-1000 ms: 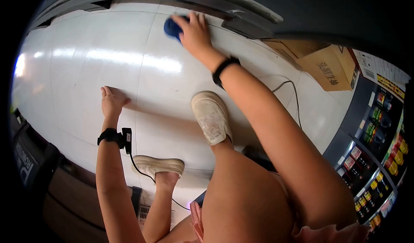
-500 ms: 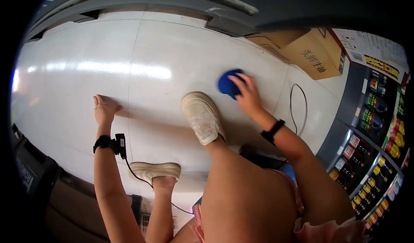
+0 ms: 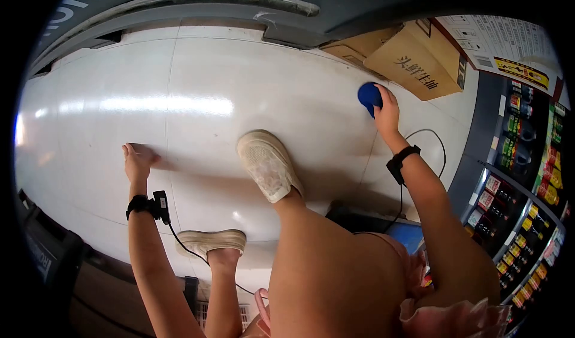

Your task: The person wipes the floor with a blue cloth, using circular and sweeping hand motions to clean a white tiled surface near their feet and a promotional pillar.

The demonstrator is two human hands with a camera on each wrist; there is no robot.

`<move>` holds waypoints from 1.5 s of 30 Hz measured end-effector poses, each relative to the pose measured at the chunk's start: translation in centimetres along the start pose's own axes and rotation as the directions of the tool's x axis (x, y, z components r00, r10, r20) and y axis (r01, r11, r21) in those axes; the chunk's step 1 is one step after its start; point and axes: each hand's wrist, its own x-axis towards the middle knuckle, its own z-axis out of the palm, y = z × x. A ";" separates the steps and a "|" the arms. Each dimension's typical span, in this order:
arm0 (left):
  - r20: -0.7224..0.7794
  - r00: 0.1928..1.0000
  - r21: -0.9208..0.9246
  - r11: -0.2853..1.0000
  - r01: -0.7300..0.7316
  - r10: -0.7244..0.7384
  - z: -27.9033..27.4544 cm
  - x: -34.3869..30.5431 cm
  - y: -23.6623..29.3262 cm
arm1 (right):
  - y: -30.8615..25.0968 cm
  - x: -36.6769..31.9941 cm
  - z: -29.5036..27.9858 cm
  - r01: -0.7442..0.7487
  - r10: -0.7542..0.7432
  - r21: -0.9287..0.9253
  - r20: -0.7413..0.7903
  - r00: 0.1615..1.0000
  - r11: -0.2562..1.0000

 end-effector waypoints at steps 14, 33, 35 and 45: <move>-0.040 0.999 -0.023 1.000 0.005 -0.006 2.2 1.0 -1.5 | -14.0 7.4 5.1 0.329 -0.335 0.095 0.057 0.940 0.940; 0.096 0.994 -0.030 0.998 0.057 -0.054 -0.2 0.4 0.0 | -20.9 8.6 8.7 0.299 -0.304 -0.091 -0.050 0.951 0.950; 0.145 0.987 -0.041 0.996 0.075 -0.069 0.1 0.7 0.1 | -21.8 8.7 8.4 0.310 -0.312 -0.048 -0.053 0.949 0.950; 0.026 0.999 -0.068 0.997 -0.034 0.036 1.0 1.3 -1.1 | -24.4 9.5 9.7 0.327 -0.335 -0.103 -0.063 0.940 0.939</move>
